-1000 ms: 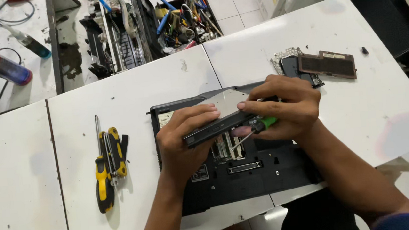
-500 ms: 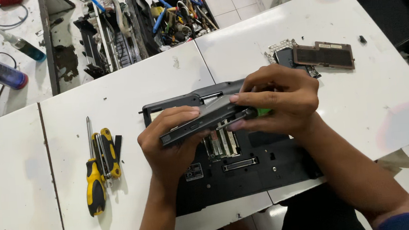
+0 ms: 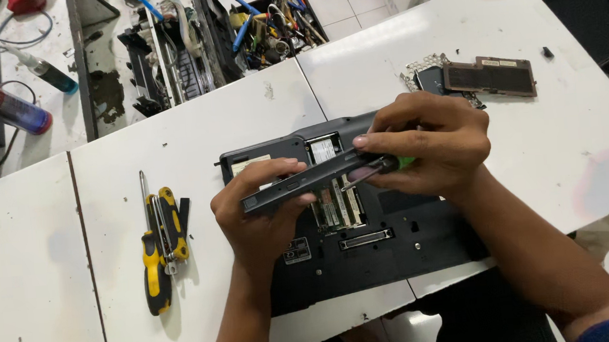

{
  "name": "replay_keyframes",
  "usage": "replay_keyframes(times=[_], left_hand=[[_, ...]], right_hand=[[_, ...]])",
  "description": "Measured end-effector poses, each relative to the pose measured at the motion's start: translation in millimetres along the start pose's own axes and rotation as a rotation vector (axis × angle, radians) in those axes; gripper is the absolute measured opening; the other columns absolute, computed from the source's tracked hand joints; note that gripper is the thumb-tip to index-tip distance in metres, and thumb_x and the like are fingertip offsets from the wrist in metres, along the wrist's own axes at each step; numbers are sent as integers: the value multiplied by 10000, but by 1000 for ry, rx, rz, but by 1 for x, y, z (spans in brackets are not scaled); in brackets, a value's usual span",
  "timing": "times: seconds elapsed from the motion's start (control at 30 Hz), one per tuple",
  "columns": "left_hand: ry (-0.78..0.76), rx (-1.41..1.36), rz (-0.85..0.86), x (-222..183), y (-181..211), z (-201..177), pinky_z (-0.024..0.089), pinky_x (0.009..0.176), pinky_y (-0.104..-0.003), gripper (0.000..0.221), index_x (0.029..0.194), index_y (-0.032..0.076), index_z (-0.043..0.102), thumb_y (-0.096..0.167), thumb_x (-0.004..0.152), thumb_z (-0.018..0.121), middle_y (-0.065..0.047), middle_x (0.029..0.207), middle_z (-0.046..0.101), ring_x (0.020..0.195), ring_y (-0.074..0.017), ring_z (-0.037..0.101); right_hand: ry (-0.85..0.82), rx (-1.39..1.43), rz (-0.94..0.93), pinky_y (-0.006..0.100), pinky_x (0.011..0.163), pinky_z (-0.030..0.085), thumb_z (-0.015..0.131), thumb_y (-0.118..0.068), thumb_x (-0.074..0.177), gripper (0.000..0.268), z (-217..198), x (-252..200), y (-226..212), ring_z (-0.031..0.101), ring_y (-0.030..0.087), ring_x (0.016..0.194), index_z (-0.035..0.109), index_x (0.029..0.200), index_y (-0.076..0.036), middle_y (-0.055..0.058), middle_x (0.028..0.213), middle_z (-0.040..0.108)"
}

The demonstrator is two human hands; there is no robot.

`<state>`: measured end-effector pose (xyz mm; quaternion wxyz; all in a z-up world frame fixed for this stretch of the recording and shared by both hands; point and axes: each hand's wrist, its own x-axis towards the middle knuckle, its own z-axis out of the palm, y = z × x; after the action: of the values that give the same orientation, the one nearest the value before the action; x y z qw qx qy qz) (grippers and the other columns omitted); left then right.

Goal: The person inserts a hard drive into a laptop chassis and secures it using a screwdriver. They align the drive with the internal bay, then use a green-handled screwdriver to tighten screws on the drive's mounting bracket.

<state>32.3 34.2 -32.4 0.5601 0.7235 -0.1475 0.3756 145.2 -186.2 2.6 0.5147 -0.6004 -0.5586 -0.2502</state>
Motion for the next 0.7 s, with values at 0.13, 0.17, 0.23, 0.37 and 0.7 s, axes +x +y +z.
replay_keyframes(times=[0.13,0.17,0.23,0.37,0.7], left_hand=[[19,21,-44,-2,-1,-3,692,727,-388,595,1112,40,733,606,938,678,-125,902,831,829,-268,832],[16,-10,-65,-2,-2,-4,695,734,-395,761,1110,38,739,758,978,529,-131,906,834,834,-271,835],[18,-22,-48,-2,-1,-2,685,734,-399,749,1072,29,752,728,1007,490,-128,886,824,828,-282,828],[28,-41,1,0,2,1,670,760,-411,734,978,10,768,670,1045,453,-134,871,810,854,-321,822],[-36,18,-59,-3,7,2,633,839,-349,655,1059,50,725,667,1050,505,-91,997,785,938,-247,788]], right_hand=[[1,8,-24,293,424,482,929,-91,788,279,0,5,-2,612,149,536,842,1053,-73,174,956,763],[1,27,-14,297,423,482,923,-96,786,289,0,5,-2,612,146,536,838,1061,-77,176,958,761],[0,23,-17,297,416,480,921,-88,789,270,0,5,-4,611,146,528,842,1046,-72,174,953,759],[18,-2,6,310,433,480,927,-81,788,245,1,7,-10,619,157,545,853,1021,-70,134,924,759],[18,-221,-26,255,577,534,913,-331,867,314,-5,-2,-7,687,162,714,813,1081,-124,127,904,731]])
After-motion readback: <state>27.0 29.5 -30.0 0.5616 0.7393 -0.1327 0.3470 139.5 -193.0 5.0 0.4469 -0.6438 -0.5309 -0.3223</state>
